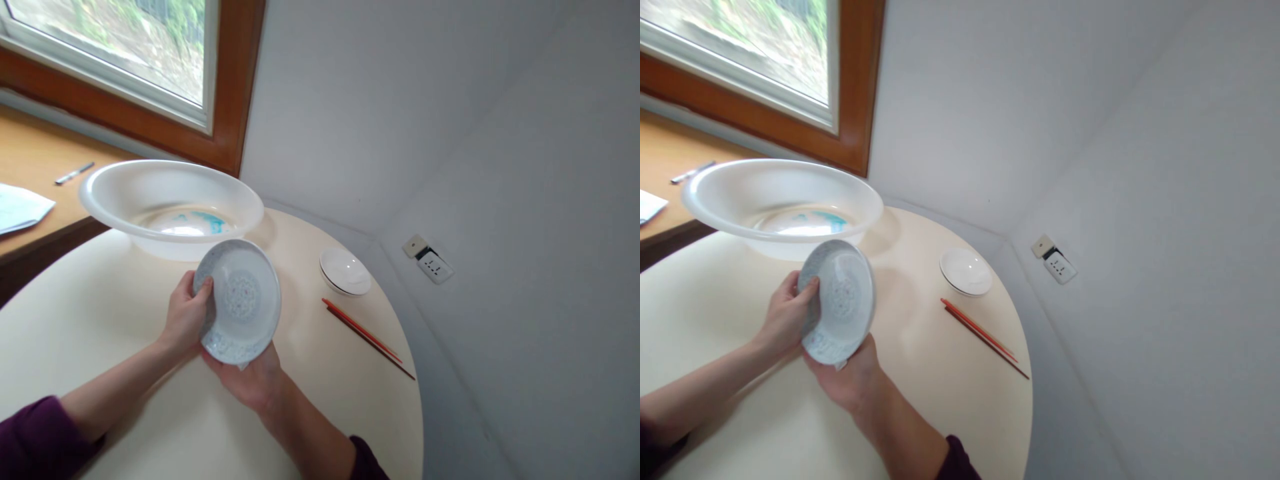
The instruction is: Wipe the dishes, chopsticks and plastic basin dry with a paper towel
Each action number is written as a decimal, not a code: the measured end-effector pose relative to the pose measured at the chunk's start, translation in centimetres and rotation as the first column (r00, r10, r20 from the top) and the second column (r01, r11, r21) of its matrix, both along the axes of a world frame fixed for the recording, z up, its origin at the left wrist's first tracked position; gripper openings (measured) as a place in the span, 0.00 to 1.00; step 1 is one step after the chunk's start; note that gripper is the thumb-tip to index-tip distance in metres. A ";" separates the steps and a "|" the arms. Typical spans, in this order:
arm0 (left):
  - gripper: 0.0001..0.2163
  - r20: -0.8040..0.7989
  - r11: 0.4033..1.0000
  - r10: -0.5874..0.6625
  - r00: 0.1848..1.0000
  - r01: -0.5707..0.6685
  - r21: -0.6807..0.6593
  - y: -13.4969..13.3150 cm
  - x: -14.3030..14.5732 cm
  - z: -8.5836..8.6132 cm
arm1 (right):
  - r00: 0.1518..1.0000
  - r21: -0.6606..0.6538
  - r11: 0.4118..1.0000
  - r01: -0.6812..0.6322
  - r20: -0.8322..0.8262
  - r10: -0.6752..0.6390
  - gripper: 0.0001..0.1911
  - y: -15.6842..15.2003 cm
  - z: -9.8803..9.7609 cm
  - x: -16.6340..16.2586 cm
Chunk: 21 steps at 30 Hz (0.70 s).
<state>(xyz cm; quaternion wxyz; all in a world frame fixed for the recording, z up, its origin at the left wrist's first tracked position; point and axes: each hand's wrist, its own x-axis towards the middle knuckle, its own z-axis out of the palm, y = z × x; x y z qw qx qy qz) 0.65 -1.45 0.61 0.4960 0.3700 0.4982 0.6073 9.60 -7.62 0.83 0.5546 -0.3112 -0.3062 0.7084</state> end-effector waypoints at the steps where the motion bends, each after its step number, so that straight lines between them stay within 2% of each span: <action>1: 0.09 -0.018 1.000 0.010 1.000 -0.010 -0.003 0.2 -0.1 -0.2 | 0.999 -0.039 0.999 0.005 -0.032 -0.006 0.15 -0.4 0.4 0.1; 3: 0.09 -0.043 0.999 0.016 0.999 -0.017 -0.027 0.5 -0.2 -0.5 | 0.993 -0.115 0.991 0.064 -0.092 -0.075 0.15 -0.9 1.1 0.5; 5: 0.09 -0.048 0.999 0.019 0.999 -0.022 -0.047 0.7 -0.2 -0.8 | 0.975 -0.147 0.973 0.179 -0.105 -0.196 0.15 -1.1 1.8 0.8; 8: 0.10 -0.032 0.997 0.001 1.000 -0.004 -0.074 0.6 -0.2 -1.0 | 0.938 -0.103 0.936 0.337 -0.047 -0.343 0.16 -0.7 2.4 1.6; 12: 0.10 -0.001 0.987 -0.095 0.995 0.095 -0.132 0.3 -0.1 -0.7 | 0.901 0.004 0.902 0.432 0.051 -0.431 0.20 0.5 3.1 2.9; 14: 0.10 0.003 0.976 -0.153 0.988 0.152 -0.159 0.1 0.0 -0.5 | 0.890 0.090 0.898 0.431 0.126 -0.439 0.21 1.2 3.7 3.6; 17: 0.11 0.021 0.954 -0.238 0.971 0.238 -0.180 -0.1 0.2 -0.4 | 0.886 0.181 0.915 0.360 0.242 -0.396 0.20 2.2 5.0 4.5; 21: 0.12 0.075 0.915 -0.326 0.942 0.334 -0.225 -0.4 0.3 -0.2 | 0.926 0.157 0.960 0.233 0.266 -0.268 0.18 4.1 6.4 5.1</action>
